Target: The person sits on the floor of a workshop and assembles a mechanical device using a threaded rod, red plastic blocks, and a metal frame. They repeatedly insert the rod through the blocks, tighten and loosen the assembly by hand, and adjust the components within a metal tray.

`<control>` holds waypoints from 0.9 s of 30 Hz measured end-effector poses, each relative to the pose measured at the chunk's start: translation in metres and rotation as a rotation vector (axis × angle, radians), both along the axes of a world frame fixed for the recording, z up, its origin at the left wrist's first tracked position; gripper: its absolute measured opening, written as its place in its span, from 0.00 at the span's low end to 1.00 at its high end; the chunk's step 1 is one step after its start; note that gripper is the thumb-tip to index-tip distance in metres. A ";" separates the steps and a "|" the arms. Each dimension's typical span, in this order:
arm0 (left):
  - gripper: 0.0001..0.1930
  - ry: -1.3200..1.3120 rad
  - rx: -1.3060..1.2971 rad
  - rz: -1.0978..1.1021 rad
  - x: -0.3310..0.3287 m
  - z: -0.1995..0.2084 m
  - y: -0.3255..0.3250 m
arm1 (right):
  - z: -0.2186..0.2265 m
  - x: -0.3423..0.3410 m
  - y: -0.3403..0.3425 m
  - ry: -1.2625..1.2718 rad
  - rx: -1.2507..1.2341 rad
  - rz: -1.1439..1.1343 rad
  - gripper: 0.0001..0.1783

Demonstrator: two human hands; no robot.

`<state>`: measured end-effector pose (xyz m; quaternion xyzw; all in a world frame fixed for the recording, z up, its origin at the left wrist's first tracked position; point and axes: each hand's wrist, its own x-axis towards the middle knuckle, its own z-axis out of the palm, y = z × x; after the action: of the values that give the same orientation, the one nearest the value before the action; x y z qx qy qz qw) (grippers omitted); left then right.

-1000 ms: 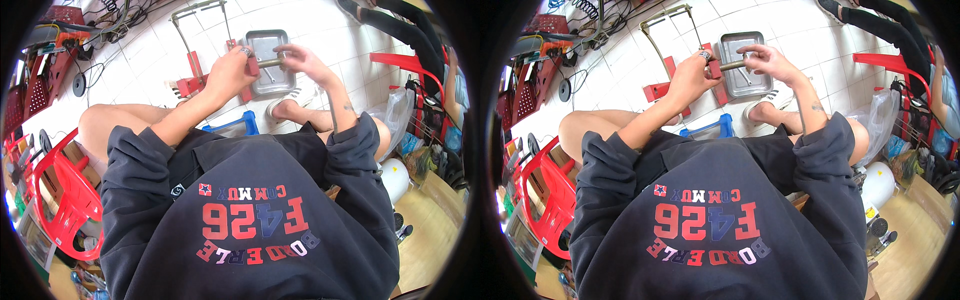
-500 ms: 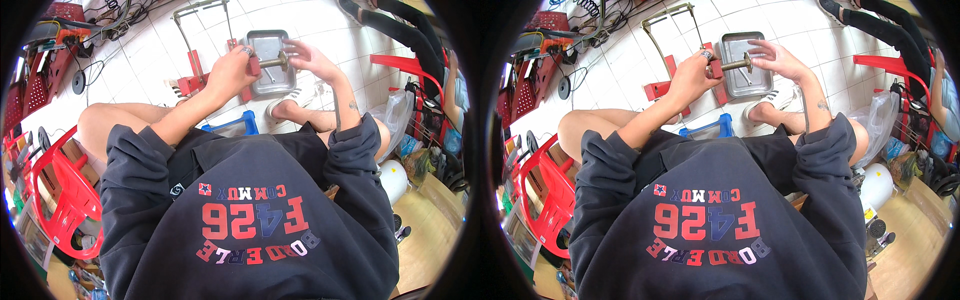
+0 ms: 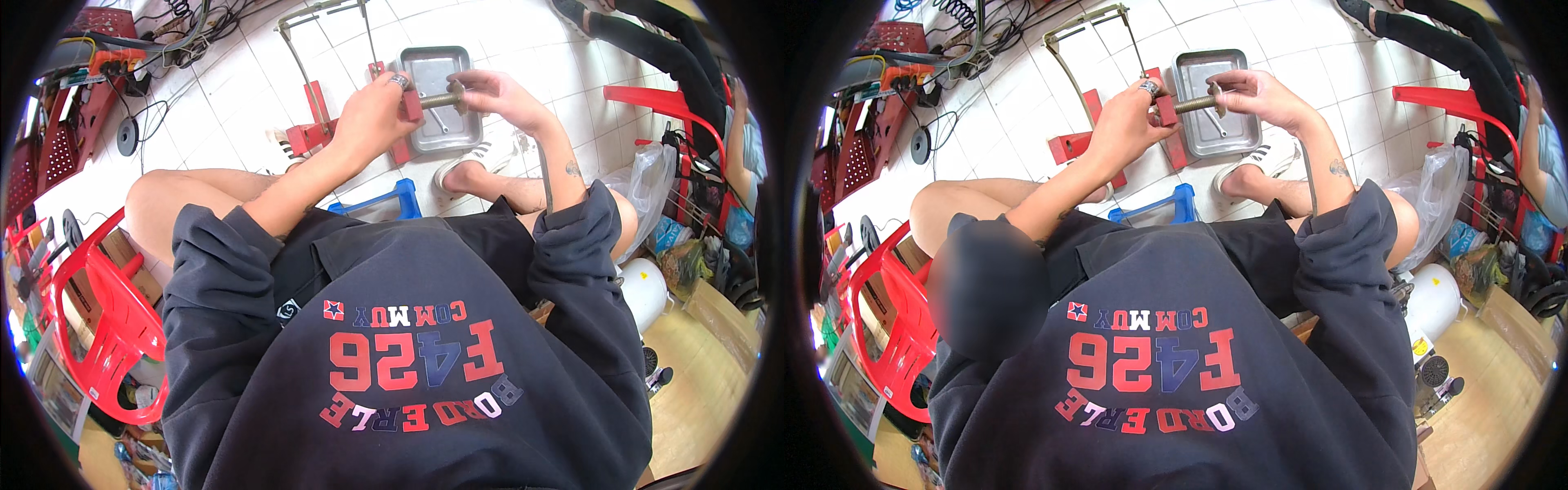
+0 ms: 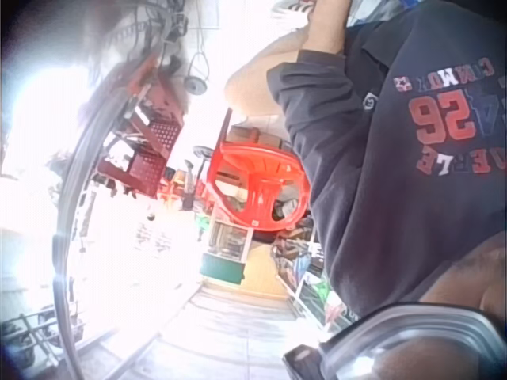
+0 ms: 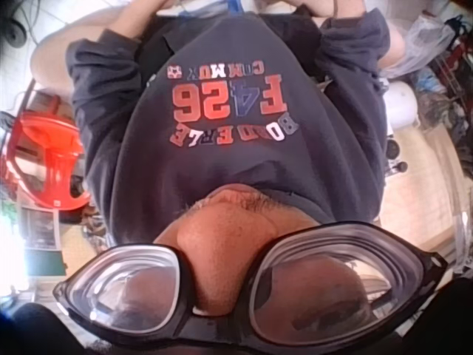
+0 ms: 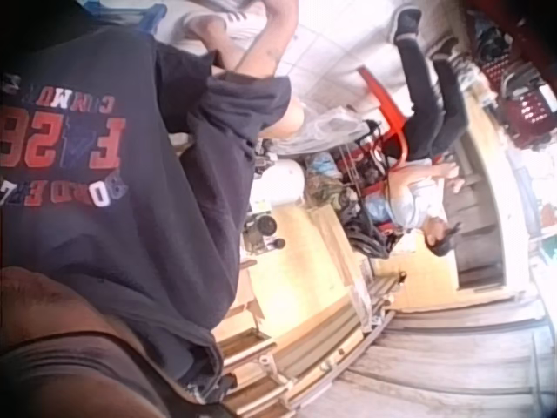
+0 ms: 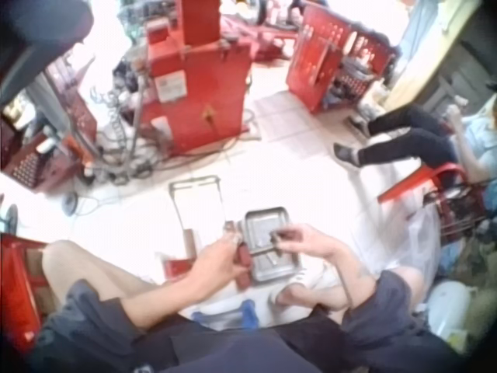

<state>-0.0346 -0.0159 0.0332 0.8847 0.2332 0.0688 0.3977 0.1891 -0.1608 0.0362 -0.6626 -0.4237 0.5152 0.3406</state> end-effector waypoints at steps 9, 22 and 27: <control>0.22 0.009 -0.016 -0.003 0.000 0.001 0.001 | 0.003 -0.007 0.005 0.027 -0.310 -0.241 0.42; 0.28 0.056 -0.022 -0.042 0.000 -0.002 0.003 | 0.005 -0.001 0.001 0.060 -0.214 -0.137 0.40; 0.27 0.043 -0.013 -0.051 0.001 -0.002 0.003 | -0.007 0.001 0.012 0.082 -0.513 0.067 0.40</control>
<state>-0.0337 -0.0131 0.0310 0.8891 0.2195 0.0382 0.3999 0.1902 -0.1485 0.0297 -0.6914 -0.2867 0.6433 0.1611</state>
